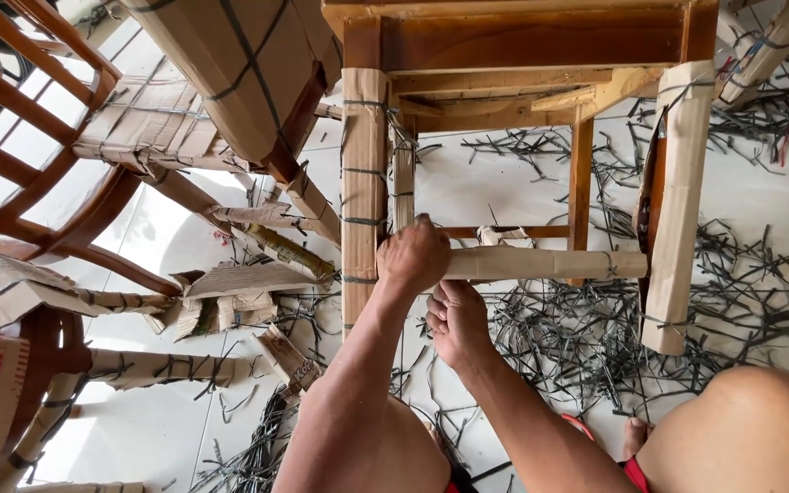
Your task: Wrapping a wooden chair crossbar with cardboard and securing it with plastic ties using scissors.
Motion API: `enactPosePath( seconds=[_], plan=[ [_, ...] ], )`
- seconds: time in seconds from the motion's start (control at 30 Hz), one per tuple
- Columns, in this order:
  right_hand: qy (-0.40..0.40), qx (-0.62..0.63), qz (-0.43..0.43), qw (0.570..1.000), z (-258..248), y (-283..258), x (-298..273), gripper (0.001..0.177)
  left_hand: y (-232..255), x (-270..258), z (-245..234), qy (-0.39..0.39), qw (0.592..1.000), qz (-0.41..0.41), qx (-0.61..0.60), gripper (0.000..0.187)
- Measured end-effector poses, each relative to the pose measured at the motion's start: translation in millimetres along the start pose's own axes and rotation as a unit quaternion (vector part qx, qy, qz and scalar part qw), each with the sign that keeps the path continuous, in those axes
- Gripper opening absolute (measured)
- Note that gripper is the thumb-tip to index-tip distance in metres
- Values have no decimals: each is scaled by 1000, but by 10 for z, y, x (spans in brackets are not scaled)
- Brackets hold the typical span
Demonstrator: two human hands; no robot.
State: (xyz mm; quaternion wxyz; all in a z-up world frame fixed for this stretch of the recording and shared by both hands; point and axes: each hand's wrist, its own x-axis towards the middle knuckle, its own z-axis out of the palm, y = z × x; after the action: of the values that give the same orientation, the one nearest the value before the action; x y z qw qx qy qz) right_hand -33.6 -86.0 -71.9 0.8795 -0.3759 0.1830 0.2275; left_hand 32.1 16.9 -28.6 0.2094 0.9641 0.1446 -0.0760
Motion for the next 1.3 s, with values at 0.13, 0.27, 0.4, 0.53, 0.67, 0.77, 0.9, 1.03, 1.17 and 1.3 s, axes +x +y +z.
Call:
enactPosePath(
  seconds=[0.13,0.27,0.4,0.53,0.67,0.77,0.9,1.03,1.17,1.3],
  plan=[
    [-8,0,2,1000,-10,-27,-80,26,-74,-4,-46,-13,1000,16,-21,46],
    [-21,-55,2,998,60,-134,-279,21,21,-190,-209,5,997,46,-60,36],
    [-37,-101,5,994,40,-153,-416,18,88,-392,-324,41,992,79,-86,25],
    [-41,-158,1,987,19,-184,-543,18,108,-598,-445,70,985,103,-120,20],
    [-52,-188,-19,981,84,-238,-588,18,81,-629,-442,52,982,82,-163,25],
    [-51,-203,-26,978,93,-275,-587,18,40,-553,-394,38,981,79,-172,32],
    [-34,-208,-28,977,63,-295,-623,19,12,-552,-378,35,980,77,-179,34],
    [-29,-217,-33,975,-16,-234,-576,21,64,-612,-450,-1,981,105,-163,41],
    [-43,-271,-31,961,-10,-329,-616,23,-59,-402,-248,35,990,103,-92,22],
    [-79,-357,-35,930,71,-551,-687,25,-39,-389,-214,81,986,134,-61,22]
  ],
)
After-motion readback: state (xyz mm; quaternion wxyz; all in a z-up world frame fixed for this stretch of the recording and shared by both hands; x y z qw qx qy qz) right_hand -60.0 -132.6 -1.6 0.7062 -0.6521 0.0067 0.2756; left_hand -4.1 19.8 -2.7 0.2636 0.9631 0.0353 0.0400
